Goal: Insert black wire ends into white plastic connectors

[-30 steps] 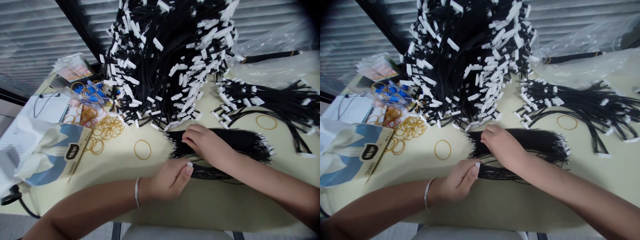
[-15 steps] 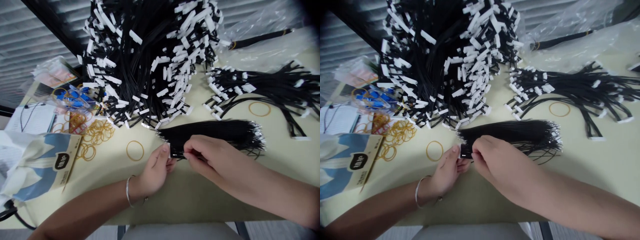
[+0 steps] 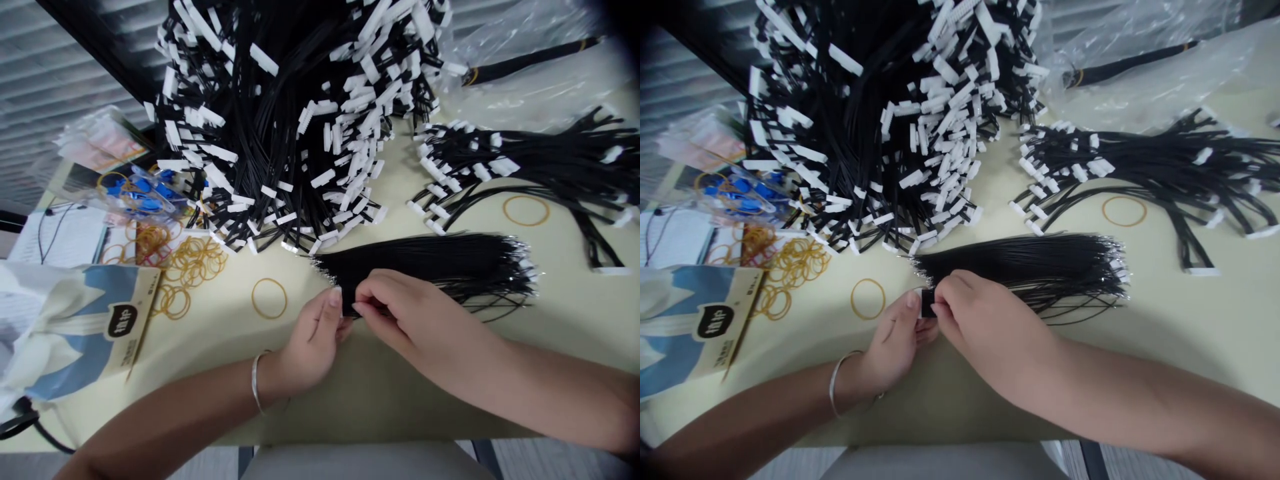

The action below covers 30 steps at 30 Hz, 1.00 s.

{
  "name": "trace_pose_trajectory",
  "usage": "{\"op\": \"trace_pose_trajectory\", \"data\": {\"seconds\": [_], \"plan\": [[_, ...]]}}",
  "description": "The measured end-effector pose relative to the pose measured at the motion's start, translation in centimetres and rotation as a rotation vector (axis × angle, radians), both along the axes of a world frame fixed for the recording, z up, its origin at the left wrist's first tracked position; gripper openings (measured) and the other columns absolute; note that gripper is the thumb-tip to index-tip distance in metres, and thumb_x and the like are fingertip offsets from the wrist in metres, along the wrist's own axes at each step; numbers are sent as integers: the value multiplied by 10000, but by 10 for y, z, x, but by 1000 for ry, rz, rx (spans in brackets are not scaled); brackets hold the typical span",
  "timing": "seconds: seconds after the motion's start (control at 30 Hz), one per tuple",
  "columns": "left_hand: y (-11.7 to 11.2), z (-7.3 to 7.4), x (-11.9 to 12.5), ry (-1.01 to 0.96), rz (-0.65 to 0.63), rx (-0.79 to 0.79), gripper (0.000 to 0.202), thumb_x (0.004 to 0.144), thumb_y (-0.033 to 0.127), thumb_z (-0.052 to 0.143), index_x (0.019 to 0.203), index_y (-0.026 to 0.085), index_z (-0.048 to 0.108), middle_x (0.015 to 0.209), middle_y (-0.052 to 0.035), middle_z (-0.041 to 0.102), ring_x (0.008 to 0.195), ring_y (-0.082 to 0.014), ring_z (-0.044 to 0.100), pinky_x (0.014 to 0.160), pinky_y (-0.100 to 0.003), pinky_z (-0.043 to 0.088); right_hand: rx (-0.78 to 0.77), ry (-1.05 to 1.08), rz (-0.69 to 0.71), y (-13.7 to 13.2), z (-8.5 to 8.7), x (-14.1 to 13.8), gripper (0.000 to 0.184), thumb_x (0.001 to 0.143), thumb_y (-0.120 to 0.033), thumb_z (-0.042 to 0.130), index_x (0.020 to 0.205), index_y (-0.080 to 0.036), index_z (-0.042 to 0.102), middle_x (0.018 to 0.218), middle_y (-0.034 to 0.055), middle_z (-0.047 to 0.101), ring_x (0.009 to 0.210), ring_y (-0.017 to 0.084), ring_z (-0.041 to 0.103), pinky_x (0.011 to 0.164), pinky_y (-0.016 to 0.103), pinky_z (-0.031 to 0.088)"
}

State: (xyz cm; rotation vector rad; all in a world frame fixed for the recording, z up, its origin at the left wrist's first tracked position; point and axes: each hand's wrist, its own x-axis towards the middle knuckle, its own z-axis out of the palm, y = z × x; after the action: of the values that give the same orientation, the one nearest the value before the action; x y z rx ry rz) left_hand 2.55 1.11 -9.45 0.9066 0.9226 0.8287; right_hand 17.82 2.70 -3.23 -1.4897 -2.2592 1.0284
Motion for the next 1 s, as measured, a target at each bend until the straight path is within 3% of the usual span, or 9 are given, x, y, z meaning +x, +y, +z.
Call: {"op": "trace_pose_trajectory", "data": {"seconds": [0.2, 0.3, 0.4, 0.53, 0.8, 1.0], "plan": [[-7, -6, -6, 74, -75, 79, 395, 926, 474, 380, 696, 154, 404, 615, 37, 338, 513, -57, 252, 460, -212, 194, 55, 19, 138, 22, 4, 20, 144, 889, -235, 490, 782, -182, 570, 782, -6, 550, 695, 102, 503, 622, 243, 390], [-6, -5, -7, 68, -102, 97, 393, 936, 455, 366, 685, 154, 394, 604, 42, 331, 503, -55, 234, 462, -212, 195, 190, -19, 67, 44, -5, 24, 83, 853, -218, 544, 814, -179, 606, 846, 7, 571, 737, 106, 518, 648, 237, 405], [-1, -3, -5, 27, -105, 99, 418, 935, 490, 327, 668, 169, 343, 570, 55, 291, 483, -55, 221, 447, -209, 193, 239, -34, 99, 56, -20, 17, 59, 818, -159, 574, 792, -159, 627, 829, 18, 579, 738, 110, 527, 658, 233, 415], [4, -2, -2, -52, -92, 74, 466, 898, 580, 326, 645, 191, 283, 534, 77, 227, 449, -52, 221, 422, -199, 199, 231, -50, 156, 57, -30, 5, 67, 802, -128, 586, 774, -143, 645, 810, 28, 588, 727, 116, 528, 660, 238, 419], [7, 2, -2, -87, -73, -23, 494, 873, 601, 372, 620, 195, 252, 511, 83, 202, 424, -45, 222, 407, -182, 176, 197, -125, 161, 58, -23, 1, 133, 826, -168, 557, 773, -129, 672, 796, 54, 599, 694, 142, 532, 663, 279, 426], [7, 3, -3, -46, -80, -33, 506, 860, 618, 374, 610, 193, 263, 504, 77, 223, 421, -48, 208, 408, -187, 186, 199, -195, 120, 55, -20, -1, 152, 822, -106, 530, 755, -109, 666, 794, 76, 595, 707, 159, 525, 684, 297, 416]]}}
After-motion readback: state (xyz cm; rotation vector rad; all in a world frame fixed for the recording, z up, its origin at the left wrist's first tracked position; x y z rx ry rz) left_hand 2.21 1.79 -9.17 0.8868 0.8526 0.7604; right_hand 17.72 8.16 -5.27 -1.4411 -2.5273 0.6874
